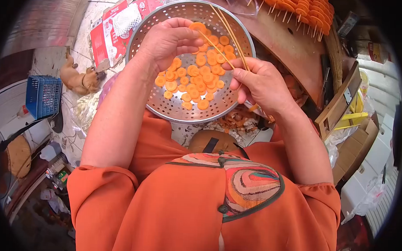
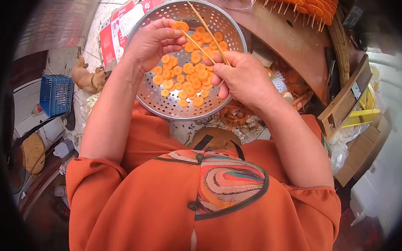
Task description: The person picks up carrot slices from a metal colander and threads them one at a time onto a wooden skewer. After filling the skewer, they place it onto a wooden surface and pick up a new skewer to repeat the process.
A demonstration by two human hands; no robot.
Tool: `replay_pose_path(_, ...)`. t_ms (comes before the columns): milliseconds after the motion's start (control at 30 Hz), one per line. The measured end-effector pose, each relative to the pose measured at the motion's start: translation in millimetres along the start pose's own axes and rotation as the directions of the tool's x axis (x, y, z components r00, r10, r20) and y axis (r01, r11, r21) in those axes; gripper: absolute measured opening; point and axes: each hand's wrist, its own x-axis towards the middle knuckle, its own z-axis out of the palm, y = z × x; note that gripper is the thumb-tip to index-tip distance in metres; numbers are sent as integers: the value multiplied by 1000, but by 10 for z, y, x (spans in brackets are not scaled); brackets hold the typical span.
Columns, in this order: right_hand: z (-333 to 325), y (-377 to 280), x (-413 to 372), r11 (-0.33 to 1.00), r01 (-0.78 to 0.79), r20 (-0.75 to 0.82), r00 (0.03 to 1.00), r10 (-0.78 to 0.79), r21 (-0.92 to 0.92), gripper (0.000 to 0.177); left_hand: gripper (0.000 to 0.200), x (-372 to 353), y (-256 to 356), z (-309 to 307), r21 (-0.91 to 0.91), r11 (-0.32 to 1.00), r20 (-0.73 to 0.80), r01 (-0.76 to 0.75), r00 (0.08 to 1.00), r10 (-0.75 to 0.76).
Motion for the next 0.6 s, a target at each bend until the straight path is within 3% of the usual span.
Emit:
replay_pose_path(300,16,11,12,1000,1,-13,1000,-1,-13,23,11,-43,24,104,12,998,-63,-58,996,58)
replay_pose_path(400,13,-5,2,1000,-10,-4,1000,10,17,22,9,-80,35,156,129,983,-60,-134,988,143)
replay_pose_path(467,5,-19,-6,999,-19,-18,1000,20,34,22,8,-110,32,206,342,912,-32,-225,968,251)
replay_pose_path(500,-3,-15,-5,999,-23,-19,1000,24,35,22,8,-138,18,246,341,914,-32,-221,969,247)
replay_pose_path(600,-29,4,40,992,-38,-5,999,39,124,20,10,-182,-77,379,590,754,69,-290,948,311)
